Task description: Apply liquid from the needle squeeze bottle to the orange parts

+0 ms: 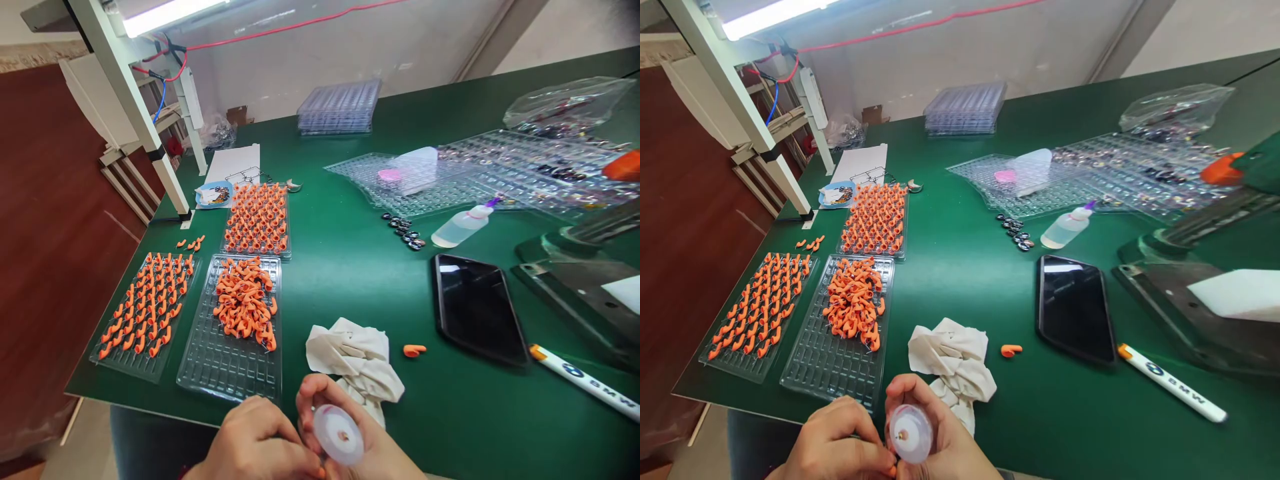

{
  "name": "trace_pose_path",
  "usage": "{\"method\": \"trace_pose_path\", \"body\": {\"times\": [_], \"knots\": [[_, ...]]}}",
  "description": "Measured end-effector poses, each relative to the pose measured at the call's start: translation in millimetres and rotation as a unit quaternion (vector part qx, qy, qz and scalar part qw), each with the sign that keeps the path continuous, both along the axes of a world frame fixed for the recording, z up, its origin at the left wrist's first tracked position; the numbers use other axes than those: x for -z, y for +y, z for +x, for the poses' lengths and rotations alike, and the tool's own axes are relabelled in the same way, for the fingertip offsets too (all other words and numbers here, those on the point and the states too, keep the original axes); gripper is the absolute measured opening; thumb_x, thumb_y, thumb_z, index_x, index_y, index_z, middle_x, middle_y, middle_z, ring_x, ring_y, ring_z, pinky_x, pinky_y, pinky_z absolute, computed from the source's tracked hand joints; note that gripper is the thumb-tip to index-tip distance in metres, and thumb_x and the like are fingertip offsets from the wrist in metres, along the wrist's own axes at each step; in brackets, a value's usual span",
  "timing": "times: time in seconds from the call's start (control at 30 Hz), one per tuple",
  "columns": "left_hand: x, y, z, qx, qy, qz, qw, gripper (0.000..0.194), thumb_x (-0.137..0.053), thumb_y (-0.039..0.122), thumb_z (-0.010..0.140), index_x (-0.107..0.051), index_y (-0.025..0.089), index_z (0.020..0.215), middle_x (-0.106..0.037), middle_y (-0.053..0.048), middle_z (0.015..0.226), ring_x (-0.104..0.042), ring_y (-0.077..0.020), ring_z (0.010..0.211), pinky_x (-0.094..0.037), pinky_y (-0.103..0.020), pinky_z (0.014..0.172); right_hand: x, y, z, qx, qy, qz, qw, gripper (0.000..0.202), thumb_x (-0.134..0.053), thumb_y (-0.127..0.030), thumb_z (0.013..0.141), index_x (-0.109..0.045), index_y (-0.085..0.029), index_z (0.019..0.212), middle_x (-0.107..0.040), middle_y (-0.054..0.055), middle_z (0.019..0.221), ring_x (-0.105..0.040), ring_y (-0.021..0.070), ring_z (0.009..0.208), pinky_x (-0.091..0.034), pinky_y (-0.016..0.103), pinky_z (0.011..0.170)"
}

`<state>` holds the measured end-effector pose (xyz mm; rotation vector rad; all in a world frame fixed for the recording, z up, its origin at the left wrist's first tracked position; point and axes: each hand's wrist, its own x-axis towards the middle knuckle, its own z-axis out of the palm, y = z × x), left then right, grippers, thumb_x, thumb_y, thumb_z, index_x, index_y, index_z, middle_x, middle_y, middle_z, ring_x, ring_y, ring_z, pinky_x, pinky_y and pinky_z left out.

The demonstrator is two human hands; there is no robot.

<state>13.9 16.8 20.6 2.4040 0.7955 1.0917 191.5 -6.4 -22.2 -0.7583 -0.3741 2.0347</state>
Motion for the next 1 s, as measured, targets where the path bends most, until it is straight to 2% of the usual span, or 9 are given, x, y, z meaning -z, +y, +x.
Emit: {"method": "trace_pose_path", "body": {"times": [0.3, 0.53, 0.67, 0.8, 1.0], "knots": [[-5.3, 0.5, 4.1, -0.003, -0.011, 0.029, 1.0, 0.034, -0.049, 0.026, 0.107, -0.067, 0.017, 0.079, -0.066, -0.001, 0.067, -0.06, -0.0092, 0.06, -0.046, -0.019, 0.061, -3.3, -4.5, -0.9, 0.016, -0.016, 0.017, 1.0, 0.077, -0.11, -0.031, 0.039, -0.067, -0.028, 0.103, -0.064, -0.006, 0.084, -0.057, 0.0091, 0.067, -0.042, 0.017, 0.058], [-2.8, -2.8, 2.2, -0.005, 0.006, 0.032, 0.999, 0.034, -0.047, 0.026, 0.107, -0.066, 0.018, 0.081, -0.066, 0.0, 0.067, -0.061, -0.0098, 0.061, -0.045, -0.02, 0.06, -0.5, -8.3, -2.8, 0.042, -0.03, 0.031, 0.998, 0.072, -0.109, -0.027, 0.043, -0.069, -0.027, 0.103, -0.066, -0.004, 0.085, -0.058, 0.0087, 0.067, -0.042, 0.017, 0.058], [0.0, -5.3, 1.1, -0.041, 0.01, 0.038, 0.998, 0.021, -0.055, 0.023, 0.104, -0.068, 0.018, 0.088, -0.067, 0.0, 0.068, -0.06, -0.0099, 0.059, -0.045, -0.021, 0.057, -2.5, -7.6, -3.7, 0.057, -0.017, 0.015, 0.998, 0.071, -0.109, -0.03, 0.047, -0.069, -0.029, 0.105, -0.066, -0.004, 0.085, -0.062, 0.0115, 0.07, -0.047, 0.021, 0.06], [3.5, -6.6, -0.2, -0.057, 0.003, 0.024, 0.998, 0.005, -0.065, 0.02, 0.098, -0.07, 0.019, 0.097, -0.069, 0.0, 0.071, -0.063, -0.0104, 0.06, -0.05, -0.019, 0.058, -3.7, -4.6, -5.8, 0.066, -0.001, -0.011, 0.998, 0.074, -0.11, -0.03, 0.042, -0.069, -0.028, 0.103, -0.069, -0.004, 0.084, -0.062, 0.0106, 0.065, -0.046, 0.02, 0.058], [-0.7, -5.1, -1.3, -0.063, -0.009, 0.016, 0.998, 0.008, -0.065, 0.025, 0.099, -0.069, 0.019, 0.096, -0.071, -0.001, 0.071, -0.065, -0.0103, 0.058, -0.052, -0.018, 0.057, -4.7, -4.4, -7.4, 0.082, 0.0, -0.028, 0.996, 0.078, -0.111, -0.033, 0.033, -0.072, -0.029, 0.1, -0.069, -0.005, 0.082, -0.06, 0.0104, 0.062, -0.046, 0.02, 0.057]]}}
